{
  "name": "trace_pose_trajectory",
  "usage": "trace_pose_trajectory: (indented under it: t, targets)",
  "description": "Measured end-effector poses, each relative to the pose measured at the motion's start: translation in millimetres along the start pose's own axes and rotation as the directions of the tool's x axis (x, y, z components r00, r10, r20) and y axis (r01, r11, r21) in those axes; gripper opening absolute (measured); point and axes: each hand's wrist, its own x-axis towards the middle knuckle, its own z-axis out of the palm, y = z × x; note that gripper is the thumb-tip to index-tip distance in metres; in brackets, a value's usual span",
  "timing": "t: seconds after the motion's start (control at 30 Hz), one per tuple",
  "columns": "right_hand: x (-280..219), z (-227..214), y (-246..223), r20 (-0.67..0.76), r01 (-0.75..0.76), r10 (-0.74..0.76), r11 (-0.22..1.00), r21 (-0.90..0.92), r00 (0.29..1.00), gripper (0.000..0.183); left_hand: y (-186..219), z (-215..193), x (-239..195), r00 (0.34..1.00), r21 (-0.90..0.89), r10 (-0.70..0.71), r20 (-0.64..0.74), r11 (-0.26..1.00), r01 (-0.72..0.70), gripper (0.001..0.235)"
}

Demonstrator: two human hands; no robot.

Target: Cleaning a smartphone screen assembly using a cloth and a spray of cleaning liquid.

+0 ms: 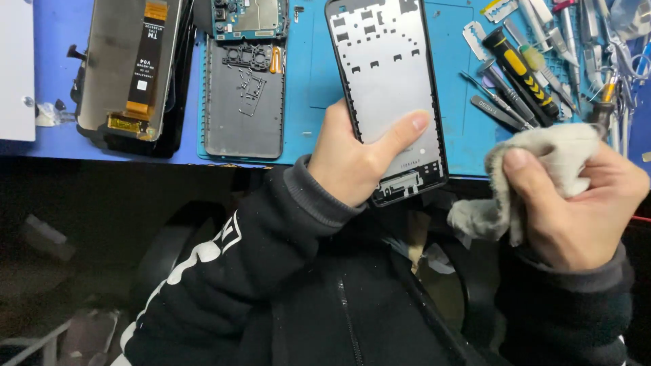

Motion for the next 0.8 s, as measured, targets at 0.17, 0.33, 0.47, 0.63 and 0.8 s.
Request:
trace_pose_trajectory:
  t: [0.17,0.33,0.47,0.63,0.8]
  targets:
    - [-20,8,24,0.145,-0.133,0.134,0.991,-0.011,0.980,0.012,-4,-1,0,1.000,0.030,-0.023,0.011,0.999,0.022,0.028]
    - [-17,13,15,0.152,-0.031,0.044,0.996,-0.083,0.987,0.008,-2,-1,0,1.000,0.087,0.004,0.012,0.996,-0.006,0.028]
    - [-12,14,11,0.167,0.059,-0.033,0.986,-0.154,0.985,0.008,-4,-1,0,0.999,0.027,-0.020,0.028,0.999,0.019,0.028]
    - [6,27,14,0.072,0.088,-0.091,0.995,0.037,0.993,0.013,-5,8,-8,0.997,0.051,-0.041,0.060,0.998,0.038,0.028]
    - [2,28,-1,0.063,0.226,-0.221,0.970,-0.092,0.973,0.022,2,0,-4,1.000,0.083,-0.007,0.017,0.997,0.006,0.030]
